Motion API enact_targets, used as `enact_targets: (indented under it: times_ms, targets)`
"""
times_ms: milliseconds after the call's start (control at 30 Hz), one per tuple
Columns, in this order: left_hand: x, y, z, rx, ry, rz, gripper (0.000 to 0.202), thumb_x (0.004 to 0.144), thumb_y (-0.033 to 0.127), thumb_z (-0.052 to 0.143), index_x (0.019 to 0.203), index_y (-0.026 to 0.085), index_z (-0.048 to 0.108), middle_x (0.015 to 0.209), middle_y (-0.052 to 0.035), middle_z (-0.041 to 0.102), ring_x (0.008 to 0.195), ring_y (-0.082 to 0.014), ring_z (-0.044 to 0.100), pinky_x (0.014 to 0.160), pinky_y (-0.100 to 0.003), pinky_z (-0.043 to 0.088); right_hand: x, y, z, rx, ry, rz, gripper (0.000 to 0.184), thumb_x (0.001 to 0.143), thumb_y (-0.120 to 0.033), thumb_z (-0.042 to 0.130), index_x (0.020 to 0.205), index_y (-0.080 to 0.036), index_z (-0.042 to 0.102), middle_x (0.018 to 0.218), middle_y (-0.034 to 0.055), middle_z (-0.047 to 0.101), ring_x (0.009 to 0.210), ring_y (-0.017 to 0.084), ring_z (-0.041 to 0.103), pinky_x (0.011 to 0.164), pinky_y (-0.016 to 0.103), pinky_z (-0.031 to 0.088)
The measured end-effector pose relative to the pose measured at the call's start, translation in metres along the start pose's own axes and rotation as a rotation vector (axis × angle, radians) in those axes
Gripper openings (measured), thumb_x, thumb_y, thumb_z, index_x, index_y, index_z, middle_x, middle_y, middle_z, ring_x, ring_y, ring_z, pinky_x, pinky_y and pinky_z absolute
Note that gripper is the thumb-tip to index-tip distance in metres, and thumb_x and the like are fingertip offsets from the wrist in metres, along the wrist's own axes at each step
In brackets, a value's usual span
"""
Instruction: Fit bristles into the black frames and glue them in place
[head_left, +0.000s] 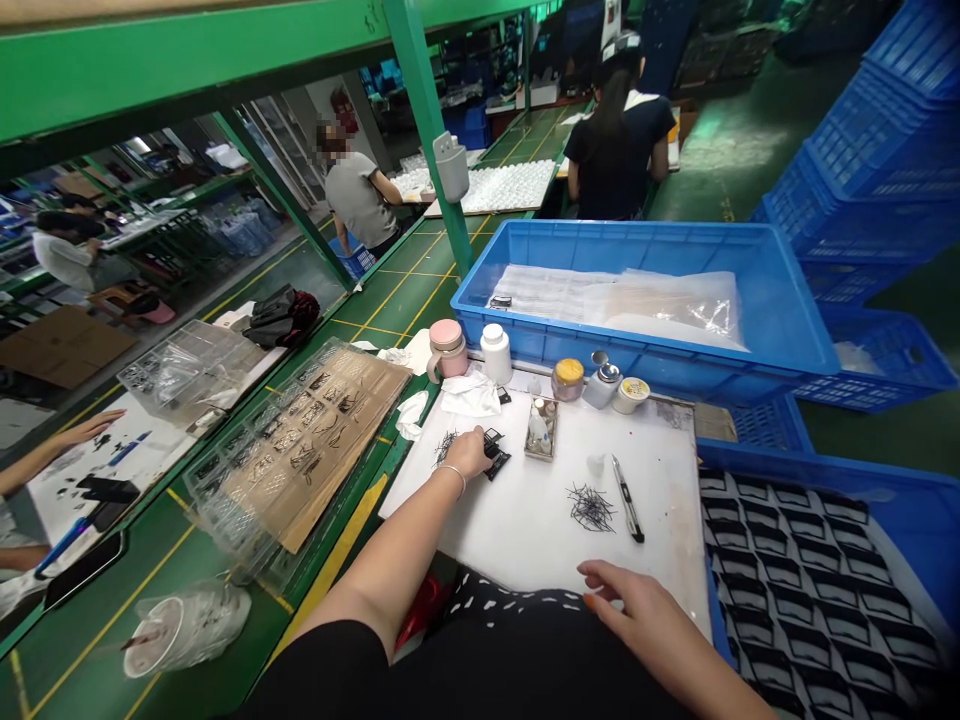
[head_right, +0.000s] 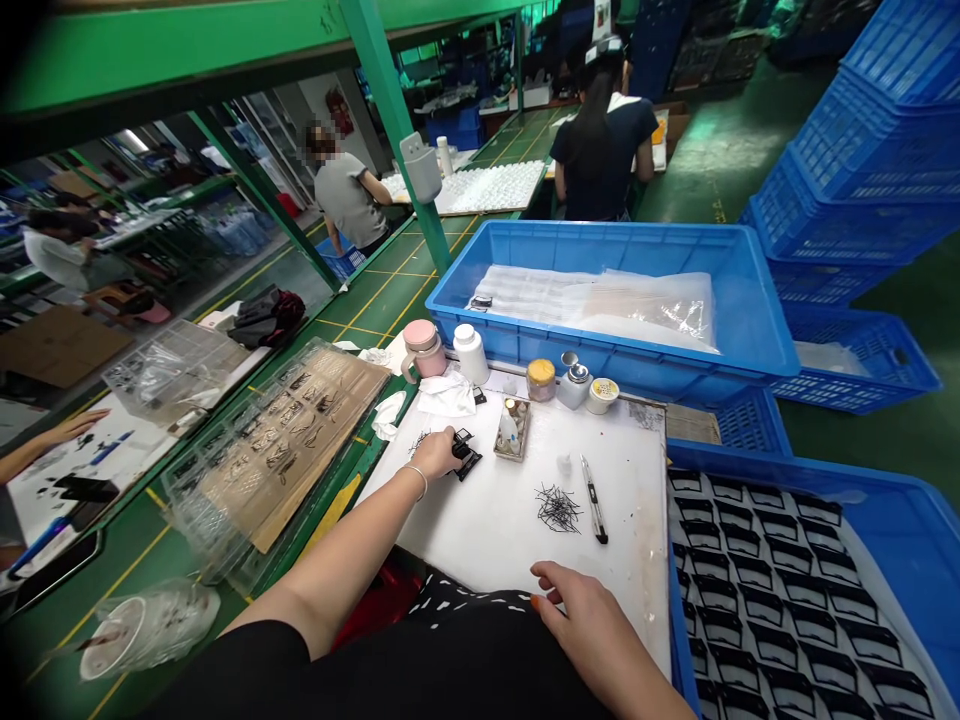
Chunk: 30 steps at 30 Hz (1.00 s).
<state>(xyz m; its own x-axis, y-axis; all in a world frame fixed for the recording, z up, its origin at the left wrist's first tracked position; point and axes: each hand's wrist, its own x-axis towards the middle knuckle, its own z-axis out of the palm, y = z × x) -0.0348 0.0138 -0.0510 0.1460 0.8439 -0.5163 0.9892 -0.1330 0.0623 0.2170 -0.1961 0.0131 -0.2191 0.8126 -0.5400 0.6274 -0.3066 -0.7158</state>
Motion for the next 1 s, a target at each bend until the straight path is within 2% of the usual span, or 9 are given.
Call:
enact_targets:
  times_ms: [167,333,433,533,667,867,1000]
  targets:
    - [-0.024,-0.002,0.003,0.004,0.016,0.072,0.039,0.089,0.039,0.057,0.120,0.015,0.053,0.110,-0.0092,0.060,0.097,-0.0213,0.060,0.085,-0.042,0.051,0.001,0.001,-0.001,0.005,-0.007,0.003,0.041,0.084,-0.036,0.047,0.118,-0.018,0.063,0.110,0.0093,0.068,0.099,0.024,0.064,0.084,0.032,0.049]
    - [-0.054,0.019,0.029,-0.004,-0.030,0.211,0.035,0.090,0.038,0.056,0.116,0.015,0.056,0.108,-0.0084,0.061,0.096,-0.0203,0.060,0.086,-0.042,0.051,0.000,-0.009,-0.003,-0.016,-0.017,-0.011,0.039,0.084,-0.034,0.046,0.115,-0.018,0.065,0.111,0.0094,0.068,0.099,0.024,0.064,0.083,0.031,0.049]
    - [-0.058,0.028,0.043,0.001,-0.036,0.244,0.035,0.090,0.037,0.057,0.116,0.014,0.056,0.110,-0.0090,0.061,0.098,-0.0210,0.060,0.087,-0.043,0.050,-0.001,-0.013,-0.002,-0.036,-0.026,-0.021,0.039,0.084,-0.032,0.046,0.115,-0.017,0.065,0.111,0.0098,0.068,0.098,0.024,0.065,0.082,0.032,0.049]
    - [-0.055,0.029,0.050,0.008,-0.020,0.263,0.035,0.090,0.037,0.057,0.117,0.014,0.056,0.113,-0.0096,0.060,0.101,-0.0218,0.059,0.089,-0.044,0.050,-0.003,-0.011,0.000,-0.030,-0.029,-0.016,0.041,0.085,-0.033,0.045,0.117,-0.016,0.063,0.111,0.0099,0.068,0.099,0.024,0.064,0.083,0.032,0.048]
    - [-0.053,0.017,0.049,0.012,0.010,0.277,0.037,0.090,0.038,0.057,0.118,0.015,0.055,0.113,-0.0095,0.060,0.101,-0.0221,0.059,0.089,-0.044,0.050,-0.006,-0.007,0.001,-0.006,-0.032,-0.007,0.040,0.086,-0.035,0.046,0.117,-0.016,0.063,0.113,0.0098,0.067,0.101,0.025,0.063,0.085,0.033,0.048]
    - [-0.061,-0.021,0.044,0.032,0.041,0.262,0.039,0.090,0.039,0.056,0.121,0.015,0.053,0.113,-0.0095,0.059,0.102,-0.0224,0.058,0.089,-0.044,0.049,-0.008,-0.010,-0.002,0.005,-0.059,0.016,0.041,0.087,-0.038,0.046,0.119,-0.018,0.062,0.114,0.0088,0.067,0.105,0.025,0.062,0.088,0.033,0.047]
    - [-0.062,-0.040,0.047,0.075,0.021,0.235,0.035,0.089,0.038,0.057,0.115,0.014,0.056,0.111,-0.0091,0.060,0.099,-0.0217,0.059,0.087,-0.044,0.050,-0.007,-0.012,-0.001,0.009,-0.077,0.008,0.040,0.088,-0.039,0.046,0.119,-0.018,0.061,0.114,0.0086,0.067,0.106,0.024,0.062,0.087,0.032,0.048]
